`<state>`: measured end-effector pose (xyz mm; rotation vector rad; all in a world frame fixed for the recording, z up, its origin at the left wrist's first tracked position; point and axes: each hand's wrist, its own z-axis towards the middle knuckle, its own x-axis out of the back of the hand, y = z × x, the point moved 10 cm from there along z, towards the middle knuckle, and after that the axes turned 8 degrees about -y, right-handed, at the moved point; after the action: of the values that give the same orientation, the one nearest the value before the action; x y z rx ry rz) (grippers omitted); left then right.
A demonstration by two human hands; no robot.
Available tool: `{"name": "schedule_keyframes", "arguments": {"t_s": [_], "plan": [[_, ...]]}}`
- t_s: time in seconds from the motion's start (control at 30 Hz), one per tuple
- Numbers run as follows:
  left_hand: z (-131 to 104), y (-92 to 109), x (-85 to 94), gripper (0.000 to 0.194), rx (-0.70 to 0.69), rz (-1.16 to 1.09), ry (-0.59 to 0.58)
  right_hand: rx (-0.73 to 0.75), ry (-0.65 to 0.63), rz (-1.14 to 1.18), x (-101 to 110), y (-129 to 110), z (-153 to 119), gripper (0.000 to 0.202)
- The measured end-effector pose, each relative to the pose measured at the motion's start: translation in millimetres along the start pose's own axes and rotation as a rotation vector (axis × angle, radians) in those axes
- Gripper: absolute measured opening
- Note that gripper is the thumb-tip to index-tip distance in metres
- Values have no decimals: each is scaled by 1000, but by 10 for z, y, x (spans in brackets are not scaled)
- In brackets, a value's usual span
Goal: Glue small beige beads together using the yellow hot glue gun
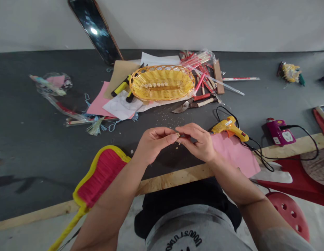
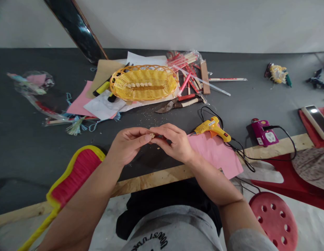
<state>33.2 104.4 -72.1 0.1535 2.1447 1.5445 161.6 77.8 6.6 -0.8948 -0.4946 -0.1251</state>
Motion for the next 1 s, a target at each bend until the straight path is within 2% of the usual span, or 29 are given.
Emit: {"name": "schedule_keyframes", "arguments": {"t_s": [0.27, 0.47, 0.57, 0.63, 0.7, 0.8, 0.9, 1.0], "plan": [[5, 24, 39, 26, -21, 54, 8, -14, 18, -10, 10, 11, 14, 16], [30, 40, 57, 29, -61, 62, 15, -67, -49, -142, 23, -101, 55, 17], [42, 75, 82, 32, -102, -11, 54, -104, -90, -253, 159, -165, 202, 14], [40, 117, 114, 33, -136, -77, 102, -95, -118, -298, 268, -154, 399, 13], [32, 156, 148, 34, -164, -126, 151, -105, -128, -335, 380, -30, 657, 13], [25, 191, 195, 37, -187, -137, 201, -154, -165, -377, 444, 326, 1075, 17], [31, 186, 227, 37, -186, -113, 216, -232, -277, -485, 347, 737, 1403, 21], [35, 184, 227, 35, -186, -72, 202, -325, -370, -574, 231, 1078, 1584, 23]]}}
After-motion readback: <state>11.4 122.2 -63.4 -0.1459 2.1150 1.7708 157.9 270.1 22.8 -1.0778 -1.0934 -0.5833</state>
